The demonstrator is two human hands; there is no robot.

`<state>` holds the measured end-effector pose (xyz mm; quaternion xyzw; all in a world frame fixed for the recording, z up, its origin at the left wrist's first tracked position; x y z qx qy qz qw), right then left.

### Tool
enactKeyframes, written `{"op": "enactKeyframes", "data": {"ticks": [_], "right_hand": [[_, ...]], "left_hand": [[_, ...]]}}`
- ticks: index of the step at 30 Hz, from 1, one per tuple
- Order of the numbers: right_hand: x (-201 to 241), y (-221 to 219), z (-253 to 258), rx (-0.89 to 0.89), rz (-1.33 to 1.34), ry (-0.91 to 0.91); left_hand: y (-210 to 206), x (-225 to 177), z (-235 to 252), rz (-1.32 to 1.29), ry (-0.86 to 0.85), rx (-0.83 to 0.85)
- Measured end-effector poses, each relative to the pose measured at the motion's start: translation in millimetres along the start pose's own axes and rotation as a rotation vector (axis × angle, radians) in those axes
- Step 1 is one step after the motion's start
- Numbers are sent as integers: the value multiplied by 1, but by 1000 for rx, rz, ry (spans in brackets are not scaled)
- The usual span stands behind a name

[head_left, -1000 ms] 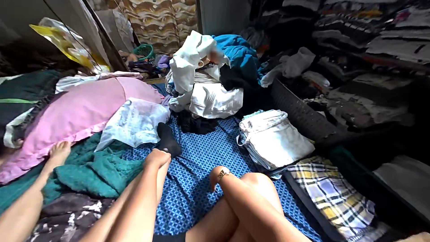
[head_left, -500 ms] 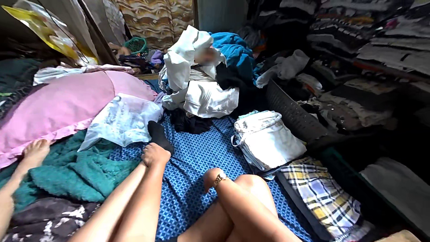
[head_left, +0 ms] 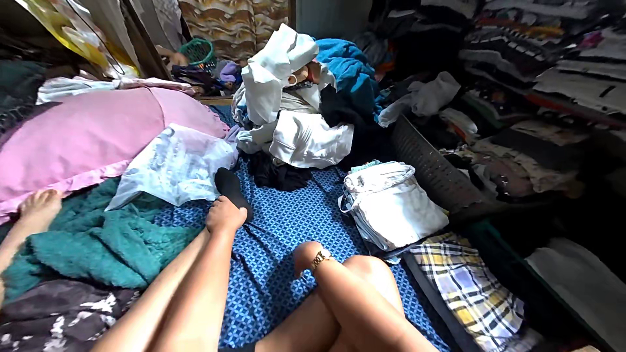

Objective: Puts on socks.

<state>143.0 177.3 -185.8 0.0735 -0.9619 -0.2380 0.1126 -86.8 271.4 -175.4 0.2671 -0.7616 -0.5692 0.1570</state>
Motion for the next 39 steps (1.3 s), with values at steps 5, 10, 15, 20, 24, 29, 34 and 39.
{"op": "enactKeyframes", "data": {"ticks": [5, 10, 15, 20, 24, 29, 34, 39], "right_hand": [[-5, -5, 24, -16, -6, -7], [-9, -6, 35, -12, 9, -23], [-8, -6, 35, -9, 8, -16], [-7, -5, 34, -6, 9, -11], [-6, -5, 34, -9, 28, 2], [-4, -4, 38, -14, 49, 16], [-3, -4, 37, -29, 38, 24], [-2, -4, 35, -21, 39, 26]], "left_hand": [[-3, -8, -1, 61, 29, -52], [-6, -16, -1, 123, 20, -61], [-1, -7, 1, 4, 30, -28], [-2, -9, 7, 24, 42, -27], [-5, -10, 5, 104, 29, -9], [-2, -6, 2, 83, 22, -25], [-3, -3, 4, 48, 29, -32], [-4, -6, 3, 72, 25, -28]]}}
Point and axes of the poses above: each hand's wrist, its own z-axis towards the middle knuckle, its own y-axis out of the back of the hand, x = y × z, the point moved 10 cm from there along z, towards the middle knuckle, and after that the axes turned 10 degrees about z, right-handed, at the moved point
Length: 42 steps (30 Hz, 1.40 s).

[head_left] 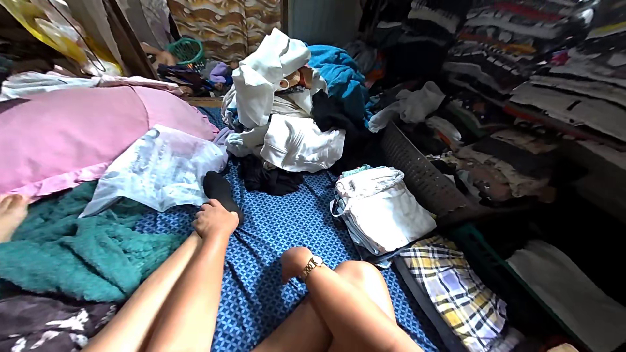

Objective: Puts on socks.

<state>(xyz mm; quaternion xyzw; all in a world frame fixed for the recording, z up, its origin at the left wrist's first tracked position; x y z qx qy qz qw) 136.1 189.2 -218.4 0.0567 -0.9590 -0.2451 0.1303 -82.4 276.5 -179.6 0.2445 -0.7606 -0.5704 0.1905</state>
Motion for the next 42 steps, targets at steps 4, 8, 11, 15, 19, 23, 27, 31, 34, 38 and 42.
{"op": "enactKeyframes", "data": {"ticks": [4, 8, 11, 15, 19, 23, 27, 31, 34, 38, 42], "right_hand": [[1, 1, 1, 9, 1, -1], [1, 0, 1, 9, 11, 9], [1, 1, 1, -4, 30, 8], [-1, 0, 3, 1, 25, 9], [0, 0, 3, 5, 31, 6], [-1, 0, 3, 4, 26, 5], [0, 1, 2, -4, 25, 12], [0, 0, 3, 3, 22, 19], [0, 0, 4, 2, 22, 25], [1, 1, 3, -13, 43, 33], [2, 2, 2, -8, 37, 28]], "left_hand": [[0, -2, -1, 31, 1, -11], [0, 1, 0, -21, -17, -18], [-1, 1, 2, -6, -14, -12], [-1, -1, 1, 19, -7, -9], [-1, -2, -1, 52, -7, -16], [0, -1, -1, 30, -11, -13], [-1, 0, 2, 27, 0, -14], [0, -1, 1, 27, -3, -4], [-1, -2, 0, 74, -2, 5], [-1, -1, -1, 46, -15, 1], [0, 1, 0, 5, -20, -11]]}}
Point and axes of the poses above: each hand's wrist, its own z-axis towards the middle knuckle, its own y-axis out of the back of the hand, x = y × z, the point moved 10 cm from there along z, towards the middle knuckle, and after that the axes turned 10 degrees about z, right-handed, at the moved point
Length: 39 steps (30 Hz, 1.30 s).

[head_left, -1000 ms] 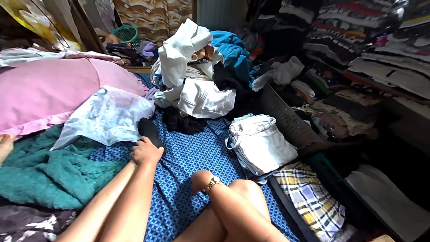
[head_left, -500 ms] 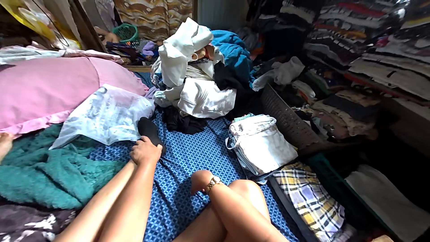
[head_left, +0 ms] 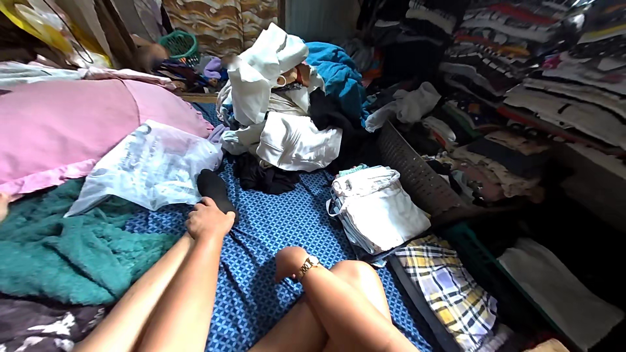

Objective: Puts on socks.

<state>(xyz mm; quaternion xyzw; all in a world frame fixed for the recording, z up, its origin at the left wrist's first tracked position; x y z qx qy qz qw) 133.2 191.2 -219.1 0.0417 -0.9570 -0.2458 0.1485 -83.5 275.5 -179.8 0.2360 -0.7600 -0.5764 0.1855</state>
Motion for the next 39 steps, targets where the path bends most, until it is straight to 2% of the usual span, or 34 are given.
{"op": "enactKeyframes", "data": {"ticks": [12, 31, 39], "right_hand": [[-1, 0, 4, -3, 3, 4], [-1, 0, 5, -6, 9, 5], [0, 1, 3, -4, 15, 16]], "left_hand": [[-1, -2, 0, 71, -14, 13], [0, 0, 1, 23, -11, 30], [0, 1, 2, 2, -2, -12]]}}
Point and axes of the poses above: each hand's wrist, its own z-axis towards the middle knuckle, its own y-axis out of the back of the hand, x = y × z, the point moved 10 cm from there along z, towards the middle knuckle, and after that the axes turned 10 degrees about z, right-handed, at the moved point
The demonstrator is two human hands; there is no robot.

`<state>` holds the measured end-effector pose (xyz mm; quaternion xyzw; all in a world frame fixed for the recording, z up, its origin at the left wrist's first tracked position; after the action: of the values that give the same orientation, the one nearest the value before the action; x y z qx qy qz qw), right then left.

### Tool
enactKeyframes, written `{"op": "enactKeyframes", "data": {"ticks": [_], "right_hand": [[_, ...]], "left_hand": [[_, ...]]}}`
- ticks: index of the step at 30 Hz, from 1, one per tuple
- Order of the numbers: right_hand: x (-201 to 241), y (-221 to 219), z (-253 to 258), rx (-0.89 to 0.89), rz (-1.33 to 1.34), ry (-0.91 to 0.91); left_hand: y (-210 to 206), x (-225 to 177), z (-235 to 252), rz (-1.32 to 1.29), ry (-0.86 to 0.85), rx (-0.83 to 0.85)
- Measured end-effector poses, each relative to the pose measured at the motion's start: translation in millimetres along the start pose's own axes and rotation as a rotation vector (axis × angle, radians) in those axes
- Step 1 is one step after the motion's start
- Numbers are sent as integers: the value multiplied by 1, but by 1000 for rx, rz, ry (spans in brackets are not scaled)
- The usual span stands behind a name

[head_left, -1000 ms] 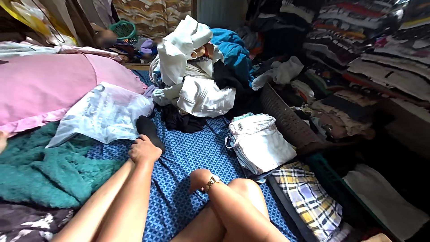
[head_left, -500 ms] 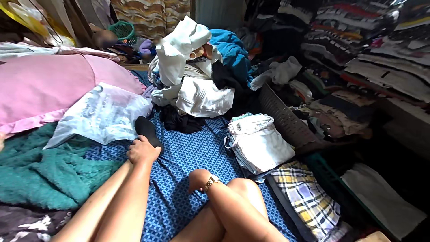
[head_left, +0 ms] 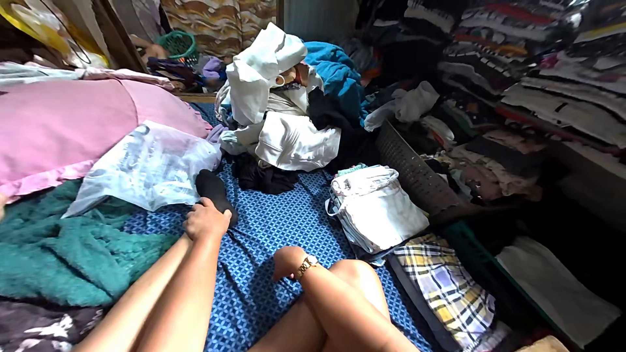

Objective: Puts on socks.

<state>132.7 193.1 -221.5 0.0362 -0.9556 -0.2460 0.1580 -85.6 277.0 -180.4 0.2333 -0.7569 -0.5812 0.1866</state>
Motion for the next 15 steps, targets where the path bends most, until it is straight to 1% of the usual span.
{"op": "enactKeyframes", "data": {"ticks": [10, 15], "right_hand": [[1, 0, -2, 7, 9, -11], [1, 0, -1, 4, 3, -5]], "left_hand": [[0, 0, 2, -3, 43, 13], [0, 3, 5, -21, 27, -11]]}}
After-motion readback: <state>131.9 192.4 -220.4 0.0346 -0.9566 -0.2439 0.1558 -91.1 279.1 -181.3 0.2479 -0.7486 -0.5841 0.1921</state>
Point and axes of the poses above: each hand's wrist, its own z-axis towards the middle knuckle, its own y-axis out of the back of the hand, x = y × z, the point moved 10 cm from there along z, towards the middle knuckle, and after that the axes turned 10 degrees about z, right-handed, at the moved point
